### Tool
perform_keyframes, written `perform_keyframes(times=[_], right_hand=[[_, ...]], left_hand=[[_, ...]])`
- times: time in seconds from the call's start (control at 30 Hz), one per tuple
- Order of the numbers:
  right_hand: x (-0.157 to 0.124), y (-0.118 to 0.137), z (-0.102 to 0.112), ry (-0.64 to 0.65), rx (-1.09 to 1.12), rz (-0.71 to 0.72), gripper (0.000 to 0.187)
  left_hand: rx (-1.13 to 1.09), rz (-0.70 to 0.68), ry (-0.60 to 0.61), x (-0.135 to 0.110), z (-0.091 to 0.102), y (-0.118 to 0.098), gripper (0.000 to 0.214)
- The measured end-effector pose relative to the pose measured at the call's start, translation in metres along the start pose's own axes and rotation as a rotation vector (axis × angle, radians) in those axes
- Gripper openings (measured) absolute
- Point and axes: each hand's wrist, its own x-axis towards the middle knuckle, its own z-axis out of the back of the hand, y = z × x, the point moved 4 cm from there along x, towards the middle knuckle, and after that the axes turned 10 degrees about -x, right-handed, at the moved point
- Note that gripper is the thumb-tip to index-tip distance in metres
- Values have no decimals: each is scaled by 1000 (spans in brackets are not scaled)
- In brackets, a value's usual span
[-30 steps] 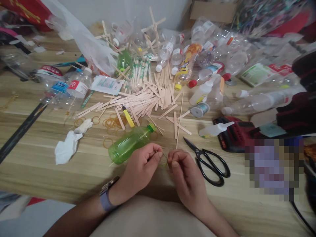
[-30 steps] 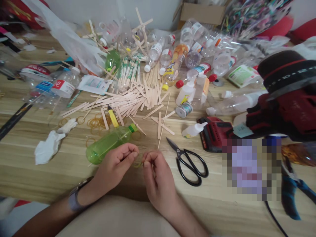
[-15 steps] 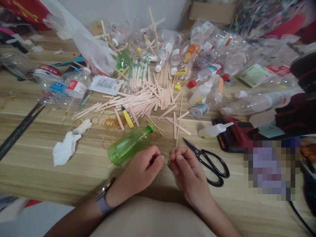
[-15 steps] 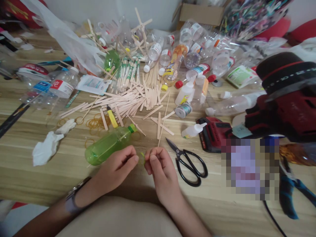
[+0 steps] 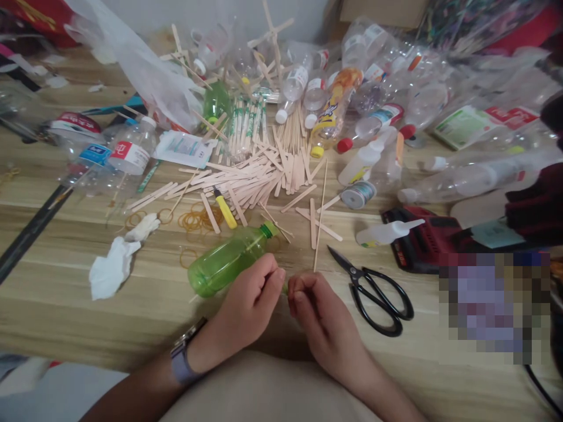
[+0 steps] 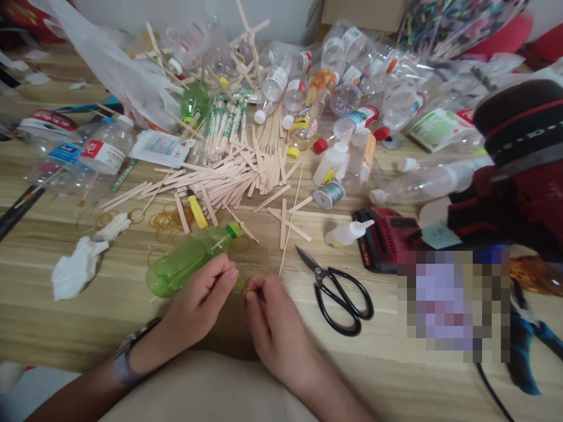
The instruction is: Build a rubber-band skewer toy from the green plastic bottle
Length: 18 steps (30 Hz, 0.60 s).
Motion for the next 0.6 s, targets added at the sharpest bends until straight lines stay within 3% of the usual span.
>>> perform_keyframes(times=[0.13,0.27,0.6], right_hand=[[1,3,-2,93,-243,26,13],[2,4,-4,129,-312,20,14],[4,-10,7,-115,61,-205,15]], left_hand=[[135,-19,-15,-2,-2,3,29],[173,-24,-25,-4,-3,5,31],[150,-74,-84,-4,0,-2,32]])
